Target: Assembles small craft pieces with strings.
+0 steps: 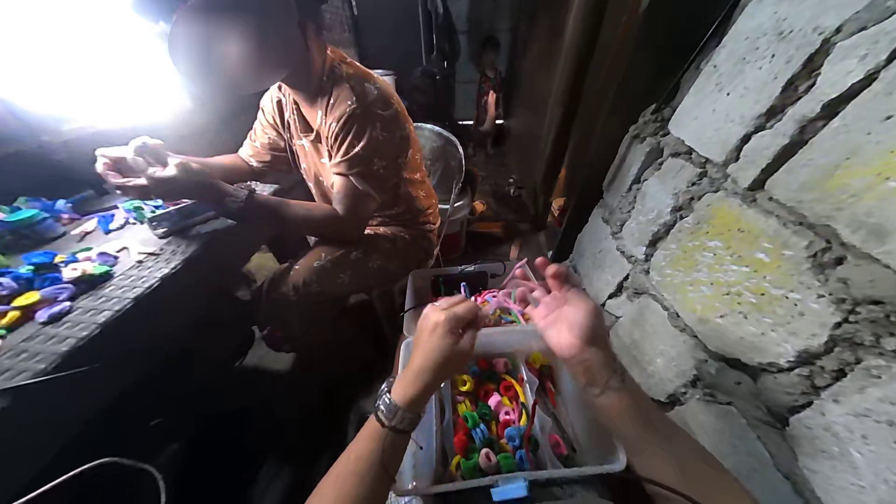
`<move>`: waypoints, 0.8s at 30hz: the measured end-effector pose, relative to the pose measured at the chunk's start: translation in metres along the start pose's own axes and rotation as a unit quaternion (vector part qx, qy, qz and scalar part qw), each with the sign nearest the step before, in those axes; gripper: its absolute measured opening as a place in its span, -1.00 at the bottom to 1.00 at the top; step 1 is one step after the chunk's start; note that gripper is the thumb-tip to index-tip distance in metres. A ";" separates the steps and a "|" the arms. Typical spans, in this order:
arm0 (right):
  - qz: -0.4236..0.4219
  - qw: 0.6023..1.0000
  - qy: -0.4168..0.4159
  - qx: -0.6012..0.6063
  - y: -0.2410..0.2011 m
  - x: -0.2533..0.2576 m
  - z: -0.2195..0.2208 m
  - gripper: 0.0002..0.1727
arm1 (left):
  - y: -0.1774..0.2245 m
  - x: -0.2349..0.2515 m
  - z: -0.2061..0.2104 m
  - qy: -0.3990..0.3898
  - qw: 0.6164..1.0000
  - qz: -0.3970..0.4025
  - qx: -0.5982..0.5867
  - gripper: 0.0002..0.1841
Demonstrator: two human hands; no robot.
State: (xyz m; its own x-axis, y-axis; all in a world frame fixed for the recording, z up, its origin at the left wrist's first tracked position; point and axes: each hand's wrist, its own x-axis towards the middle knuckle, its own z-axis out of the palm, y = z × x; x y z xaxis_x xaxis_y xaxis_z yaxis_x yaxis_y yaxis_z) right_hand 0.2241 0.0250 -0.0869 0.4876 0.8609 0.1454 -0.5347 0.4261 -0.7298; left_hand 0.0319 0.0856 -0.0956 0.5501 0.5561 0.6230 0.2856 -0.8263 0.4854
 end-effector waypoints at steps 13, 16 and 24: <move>-0.033 0.918 -0.154 -0.364 0.018 -0.010 -0.006 -0.70 | -0.005 0.015 -0.002 -0.116 0.967 -0.218 0.059 -0.55; 0.045 0.908 -0.197 -0.368 0.021 -0.014 -0.001 -0.65 | 0.008 0.011 0.005 -0.065 0.986 -0.133 -0.071 -0.66; 0.255 0.944 -0.154 -0.141 0.015 -0.022 0.007 -0.70 | 0.024 0.006 0.018 -0.082 0.995 -0.038 0.035 -0.57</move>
State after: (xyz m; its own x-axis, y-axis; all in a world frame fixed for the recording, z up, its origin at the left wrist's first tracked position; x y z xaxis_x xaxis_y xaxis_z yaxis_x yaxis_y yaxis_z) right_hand 0.2001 0.0140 -0.0958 -0.0307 0.9927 -0.1168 -0.4187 -0.1188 -0.9003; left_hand 0.0557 0.0672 -0.0912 0.6444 0.6000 0.4740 0.3816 -0.7895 0.4806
